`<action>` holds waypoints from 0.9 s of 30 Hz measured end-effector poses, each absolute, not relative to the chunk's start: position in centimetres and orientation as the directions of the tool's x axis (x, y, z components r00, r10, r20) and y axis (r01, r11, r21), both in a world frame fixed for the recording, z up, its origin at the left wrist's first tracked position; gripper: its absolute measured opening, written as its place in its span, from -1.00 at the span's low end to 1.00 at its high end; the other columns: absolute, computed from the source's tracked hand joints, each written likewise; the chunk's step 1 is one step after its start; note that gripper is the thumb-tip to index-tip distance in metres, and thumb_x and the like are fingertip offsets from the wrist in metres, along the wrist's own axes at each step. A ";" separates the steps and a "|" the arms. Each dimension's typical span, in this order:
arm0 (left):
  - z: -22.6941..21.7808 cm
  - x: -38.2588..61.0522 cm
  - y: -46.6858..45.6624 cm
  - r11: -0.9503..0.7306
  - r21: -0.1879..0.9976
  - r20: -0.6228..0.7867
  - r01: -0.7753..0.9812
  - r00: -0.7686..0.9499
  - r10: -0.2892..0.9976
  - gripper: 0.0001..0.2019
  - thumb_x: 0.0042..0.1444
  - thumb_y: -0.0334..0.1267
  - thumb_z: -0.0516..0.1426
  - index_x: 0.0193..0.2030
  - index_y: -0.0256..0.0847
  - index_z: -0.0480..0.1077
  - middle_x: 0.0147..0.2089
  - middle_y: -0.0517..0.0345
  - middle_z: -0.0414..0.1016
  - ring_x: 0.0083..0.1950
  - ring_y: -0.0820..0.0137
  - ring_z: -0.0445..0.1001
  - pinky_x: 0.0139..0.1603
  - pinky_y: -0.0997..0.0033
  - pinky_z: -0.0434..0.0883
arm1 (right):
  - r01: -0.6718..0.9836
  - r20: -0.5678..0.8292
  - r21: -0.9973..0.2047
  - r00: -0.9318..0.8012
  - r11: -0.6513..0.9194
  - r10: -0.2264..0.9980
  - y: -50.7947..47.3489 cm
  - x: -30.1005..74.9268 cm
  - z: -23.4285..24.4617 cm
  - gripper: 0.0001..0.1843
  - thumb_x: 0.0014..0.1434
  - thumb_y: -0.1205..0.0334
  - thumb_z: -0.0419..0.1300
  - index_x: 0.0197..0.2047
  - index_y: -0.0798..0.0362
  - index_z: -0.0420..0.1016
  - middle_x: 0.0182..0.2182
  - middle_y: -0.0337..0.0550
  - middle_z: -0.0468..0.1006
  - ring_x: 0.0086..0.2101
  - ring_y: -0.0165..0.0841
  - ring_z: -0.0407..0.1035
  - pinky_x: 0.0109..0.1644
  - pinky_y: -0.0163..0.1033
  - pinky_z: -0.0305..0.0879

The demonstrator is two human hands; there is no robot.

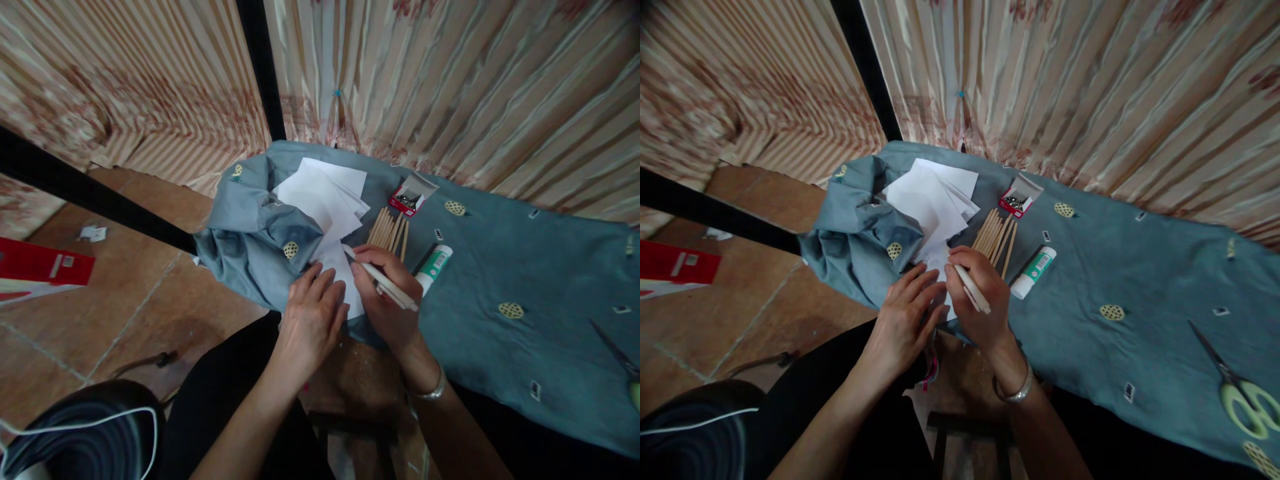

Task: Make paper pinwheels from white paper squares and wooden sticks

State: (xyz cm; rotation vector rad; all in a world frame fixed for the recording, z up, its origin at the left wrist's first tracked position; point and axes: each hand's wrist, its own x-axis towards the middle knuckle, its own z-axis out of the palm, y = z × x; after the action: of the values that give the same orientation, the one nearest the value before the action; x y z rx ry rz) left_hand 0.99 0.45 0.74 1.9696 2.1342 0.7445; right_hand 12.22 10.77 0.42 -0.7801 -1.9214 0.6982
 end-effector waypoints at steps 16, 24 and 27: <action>2.1 1.2 3.0 -0.012 0.462 0.438 0.887 -0.217 0.873 -0.84 0.28 -0.42 0.04 -0.12 -0.21 0.43 -0.08 0.00 0.49 -0.01 0.20 0.47 -0.01 0.14 0.46 | 0.550 0.402 -0.356 -0.640 0.756 0.655 16.0 13.8 0.9 -0.55 0.32 0.44 -0.06 0.20 0.19 0.43 0.17 0.18 0.45 0.19 -0.12 0.33 0.29 0.03 0.30; 2.9 2.3 4.4 -0.036 0.550 0.463 0.834 -0.269 0.845 -0.83 0.29 -0.39 0.03 -0.17 -0.22 0.46 -0.14 0.01 0.50 -0.08 0.24 0.44 -0.02 0.17 0.46 | 0.497 0.236 -0.106 -0.829 0.861 0.508 17.7 9.8 3.8 -0.68 0.30 0.47 0.03 0.05 0.23 0.48 0.08 0.22 0.48 0.04 -0.08 0.35 0.15 0.00 0.32; 3.2 2.3 4.9 -0.049 0.565 0.491 0.823 -0.288 0.822 -0.82 0.29 -0.38 0.03 -0.17 -0.21 0.47 -0.14 0.01 0.50 -0.08 0.24 0.44 -0.02 0.19 0.45 | 0.445 0.178 -0.050 -0.877 0.894 0.446 18.2 8.8 3.8 -0.76 0.33 0.41 0.04 -0.08 0.18 0.52 -0.02 0.18 0.51 0.00 -0.08 0.33 0.08 -0.01 0.31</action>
State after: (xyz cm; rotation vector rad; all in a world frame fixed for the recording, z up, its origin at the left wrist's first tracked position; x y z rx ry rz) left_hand 2.27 4.91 3.19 1.8751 2.1677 1.2906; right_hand 8.79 18.24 3.79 -0.6826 -2.8762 0.0120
